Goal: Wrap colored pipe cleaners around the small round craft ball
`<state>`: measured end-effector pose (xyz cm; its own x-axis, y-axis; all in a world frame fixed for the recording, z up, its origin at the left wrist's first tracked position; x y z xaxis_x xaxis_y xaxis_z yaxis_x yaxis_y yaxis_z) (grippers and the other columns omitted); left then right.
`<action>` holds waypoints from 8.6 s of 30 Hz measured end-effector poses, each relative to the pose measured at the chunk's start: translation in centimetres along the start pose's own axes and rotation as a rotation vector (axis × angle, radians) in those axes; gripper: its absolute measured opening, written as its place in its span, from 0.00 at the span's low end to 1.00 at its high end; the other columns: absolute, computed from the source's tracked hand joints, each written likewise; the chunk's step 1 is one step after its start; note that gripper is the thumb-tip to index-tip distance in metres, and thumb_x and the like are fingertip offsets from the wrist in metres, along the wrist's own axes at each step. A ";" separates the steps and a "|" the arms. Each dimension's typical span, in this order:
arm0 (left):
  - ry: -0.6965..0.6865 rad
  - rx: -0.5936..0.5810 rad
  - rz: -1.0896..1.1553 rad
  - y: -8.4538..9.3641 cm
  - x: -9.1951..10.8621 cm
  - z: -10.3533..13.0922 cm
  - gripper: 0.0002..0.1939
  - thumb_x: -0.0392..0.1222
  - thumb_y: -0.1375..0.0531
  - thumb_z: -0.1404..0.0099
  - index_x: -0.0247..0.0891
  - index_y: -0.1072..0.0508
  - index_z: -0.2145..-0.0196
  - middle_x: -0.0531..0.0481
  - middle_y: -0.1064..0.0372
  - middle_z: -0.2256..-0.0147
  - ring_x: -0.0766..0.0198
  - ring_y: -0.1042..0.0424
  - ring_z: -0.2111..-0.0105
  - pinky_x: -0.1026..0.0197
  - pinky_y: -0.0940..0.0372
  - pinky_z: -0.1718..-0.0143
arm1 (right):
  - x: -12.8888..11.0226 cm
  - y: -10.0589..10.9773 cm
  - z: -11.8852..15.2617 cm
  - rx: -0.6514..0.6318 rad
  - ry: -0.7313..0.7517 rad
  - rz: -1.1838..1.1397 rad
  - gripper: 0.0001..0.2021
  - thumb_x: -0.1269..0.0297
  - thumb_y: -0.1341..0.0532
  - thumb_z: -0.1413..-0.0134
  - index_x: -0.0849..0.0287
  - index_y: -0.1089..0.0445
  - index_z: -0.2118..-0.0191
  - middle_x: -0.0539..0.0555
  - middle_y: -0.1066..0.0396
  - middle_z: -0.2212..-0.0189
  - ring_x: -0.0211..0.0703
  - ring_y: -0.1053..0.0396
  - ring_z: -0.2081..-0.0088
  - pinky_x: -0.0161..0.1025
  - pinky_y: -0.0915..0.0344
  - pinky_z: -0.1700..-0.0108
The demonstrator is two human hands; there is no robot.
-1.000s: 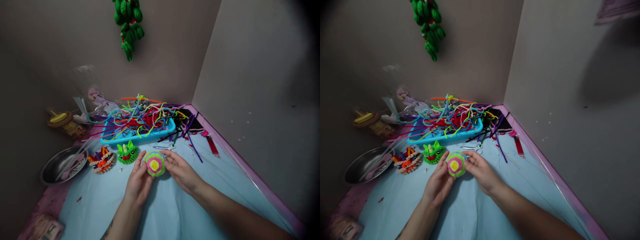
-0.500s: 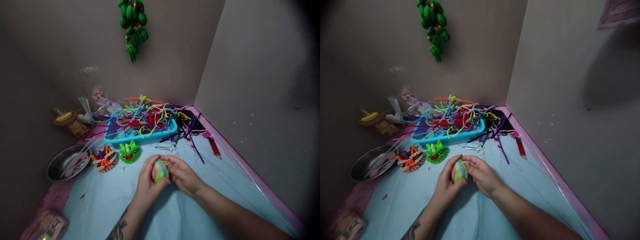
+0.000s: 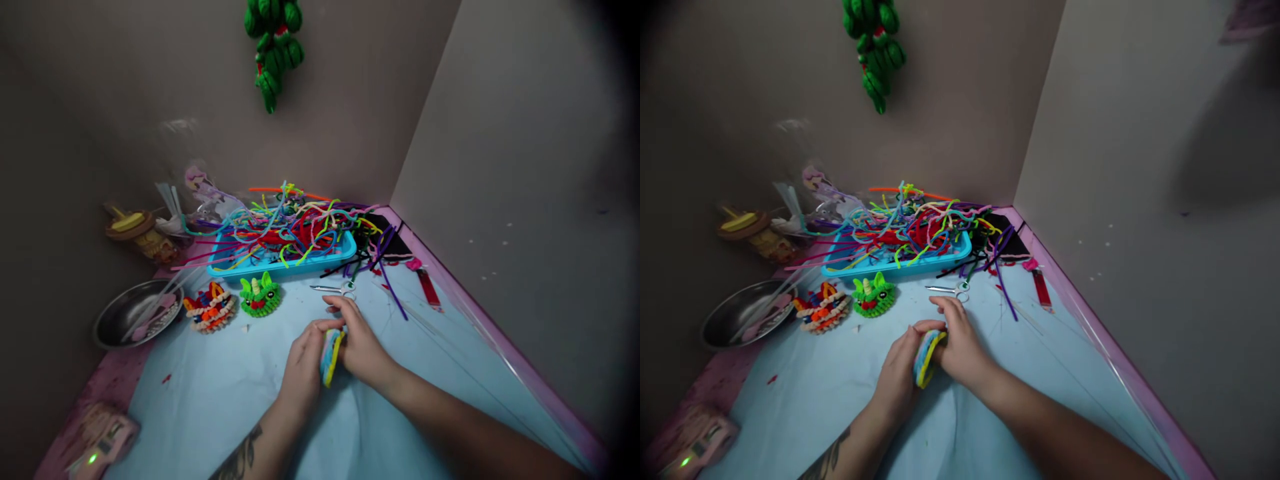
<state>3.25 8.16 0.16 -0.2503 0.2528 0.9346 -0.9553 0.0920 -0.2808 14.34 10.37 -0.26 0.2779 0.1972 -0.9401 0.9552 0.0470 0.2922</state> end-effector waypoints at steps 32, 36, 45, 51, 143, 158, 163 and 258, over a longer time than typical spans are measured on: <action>0.043 0.075 0.121 0.5 -1.0 -0.1 0.27 0.57 0.49 0.35 0.39 0.29 0.48 0.43 0.34 0.45 0.50 0.40 0.42 0.50 0.49 0.40 | -1.1 0.6 -0.7 -0.066 -0.032 0.117 0.08 0.78 0.43 0.61 0.57 0.38 0.75 0.47 0.38 0.74 0.41 0.38 0.68 0.37 0.43 0.65; 0.086 0.061 0.245 0.0 -1.5 -0.3 0.27 0.57 0.46 0.37 0.35 0.27 0.50 0.40 0.32 0.47 0.50 0.37 0.44 0.53 0.45 0.43 | -1.9 0.7 -0.3 -0.010 0.042 0.243 0.10 0.77 0.41 0.61 0.56 0.38 0.71 0.50 0.38 0.69 0.46 0.39 0.61 0.42 0.41 0.59; -0.082 0.157 0.069 0.2 0.1 0.5 0.25 0.59 0.49 0.37 0.38 0.30 0.52 0.43 0.26 0.57 0.54 0.28 0.56 0.54 0.37 0.52 | -0.5 -0.4 0.3 -0.065 -0.165 -0.048 0.36 0.75 0.37 0.65 0.54 0.48 0.45 0.54 0.40 0.55 0.45 0.36 0.59 0.43 0.36 0.57; -0.078 0.050 -0.172 -0.2 0.8 0.2 0.22 0.53 0.52 0.34 0.38 0.23 0.63 0.44 0.26 0.57 0.55 0.30 0.54 0.58 0.41 0.50 | 0.8 -0.6 0.2 -0.080 -0.156 -0.073 0.40 0.79 0.39 0.66 0.53 0.50 0.43 0.51 0.39 0.60 0.42 0.35 0.61 0.39 0.36 0.59; 0.431 -0.183 0.590 -0.2 -0.6 -0.2 0.20 0.47 0.44 0.36 0.31 0.32 0.52 0.39 0.28 0.59 0.58 0.27 0.62 0.57 0.32 0.60 | -4.0 3.3 1.8 0.397 0.580 0.284 0.13 0.80 0.41 0.54 0.54 0.36 0.65 0.53 0.35 0.63 0.43 0.33 0.61 0.41 0.34 0.60; 0.258 0.086 0.630 2.6 0.3 -1.6 0.18 0.29 0.43 0.39 0.32 0.35 0.51 0.41 0.27 0.59 0.61 0.25 0.62 0.62 0.30 0.61 | -1.7 0.7 0.3 -0.130 0.361 0.085 0.41 0.61 0.32 0.55 0.51 0.51 0.37 0.60 0.48 0.38 0.56 0.50 0.37 0.52 0.47 0.38; 0.329 0.051 0.652 2.1 0.1 -1.5 0.12 0.35 0.46 0.35 0.30 0.32 0.53 0.40 0.28 0.59 0.61 0.25 0.63 0.62 0.29 0.63 | -0.8 0.6 0.2 -0.174 0.261 0.054 0.42 0.64 0.31 0.58 0.49 0.51 0.38 0.59 0.42 0.40 0.54 0.42 0.40 0.51 0.43 0.40; -0.008 0.030 0.750 4.0 0.9 12.2 0.15 0.45 0.47 0.33 0.30 0.29 0.60 0.45 0.26 0.69 0.65 0.27 0.72 0.65 0.31 0.68 | -7.2 -7.1 12.5 0.017 -0.202 -1.115 0.14 0.60 0.28 0.65 0.62 0.28 0.72 0.49 0.33 0.78 0.31 0.44 0.78 0.30 0.47 0.77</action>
<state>-2.69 -3.03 2.61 -0.8370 0.2308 0.4961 -0.5317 -0.1287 -0.8371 6.83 -3.62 2.30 -0.7191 -0.1080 -0.6864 0.6814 0.0838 -0.7271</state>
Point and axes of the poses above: each hand's wrist, its own z-axis away from the middle knuckle, its own y-axis out of the back of the hand, x = y × z, the point moved 5 cm from there along -z, towards the middle knuckle
